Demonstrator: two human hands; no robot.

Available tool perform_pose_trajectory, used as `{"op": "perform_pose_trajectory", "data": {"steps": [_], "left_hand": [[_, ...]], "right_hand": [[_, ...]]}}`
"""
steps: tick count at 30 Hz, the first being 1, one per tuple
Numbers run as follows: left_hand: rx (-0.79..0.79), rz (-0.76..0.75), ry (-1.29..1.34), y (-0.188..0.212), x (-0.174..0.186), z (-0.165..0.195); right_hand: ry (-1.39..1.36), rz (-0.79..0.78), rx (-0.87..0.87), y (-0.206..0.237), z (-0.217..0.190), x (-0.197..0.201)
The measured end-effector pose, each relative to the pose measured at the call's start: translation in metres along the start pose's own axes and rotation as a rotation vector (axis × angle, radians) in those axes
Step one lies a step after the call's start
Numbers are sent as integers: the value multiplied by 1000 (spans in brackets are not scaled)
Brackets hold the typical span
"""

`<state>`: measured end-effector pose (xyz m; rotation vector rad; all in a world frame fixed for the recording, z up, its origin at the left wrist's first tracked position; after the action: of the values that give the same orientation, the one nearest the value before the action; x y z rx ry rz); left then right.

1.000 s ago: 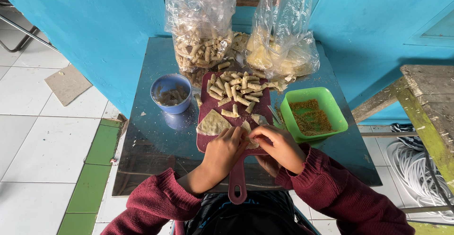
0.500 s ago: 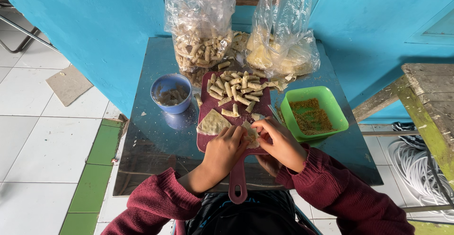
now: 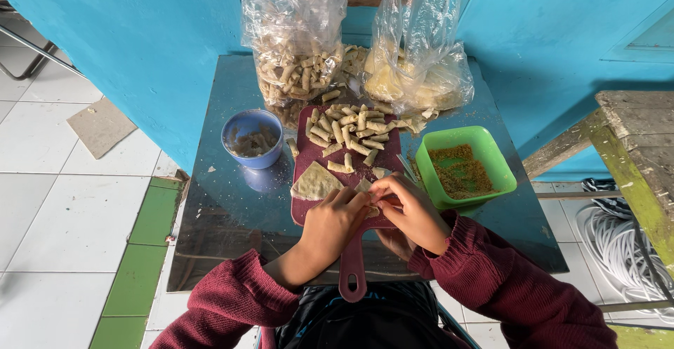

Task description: The person sits at a table and tears pieces from a pile of rolled snack pieces on a cutting board, then wraps the pieces inside triangular flatbread sheets by hand. They occasionally reach into a green container of seasoning and place finished wrapped pieces aside.

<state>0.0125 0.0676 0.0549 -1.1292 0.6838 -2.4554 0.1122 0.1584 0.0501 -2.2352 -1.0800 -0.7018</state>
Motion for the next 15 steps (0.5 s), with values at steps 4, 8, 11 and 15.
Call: {"op": "perform_pose_trajectory", "data": {"steps": [4, 8, 11, 15], "left_hand": [[-26, 8, 24, 0, 1, -1], [-88, -101, 1, 3, 2, -1], [-130, -115, 71, 5, 12, 0], [-217, -96, 107, 6, 24, 7]], "right_hand": [[251, 42, 108, 1, -9, 4], [427, 26, 310, 4, -23, 2], [497, -8, 406, 10, -28, 0], [706, -29, 648, 21, -43, -6]]}}
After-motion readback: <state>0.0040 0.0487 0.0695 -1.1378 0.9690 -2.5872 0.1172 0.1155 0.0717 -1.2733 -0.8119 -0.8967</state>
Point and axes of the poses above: each hand's wrist, its own y-axis away from the middle knuckle, its own x-axis out of the back of the hand, z = x × y, the point moved 9 cm from there along -y, towards the middle knuckle, and after that the axes turned 11 degrees about y, right-handed, at the moved point
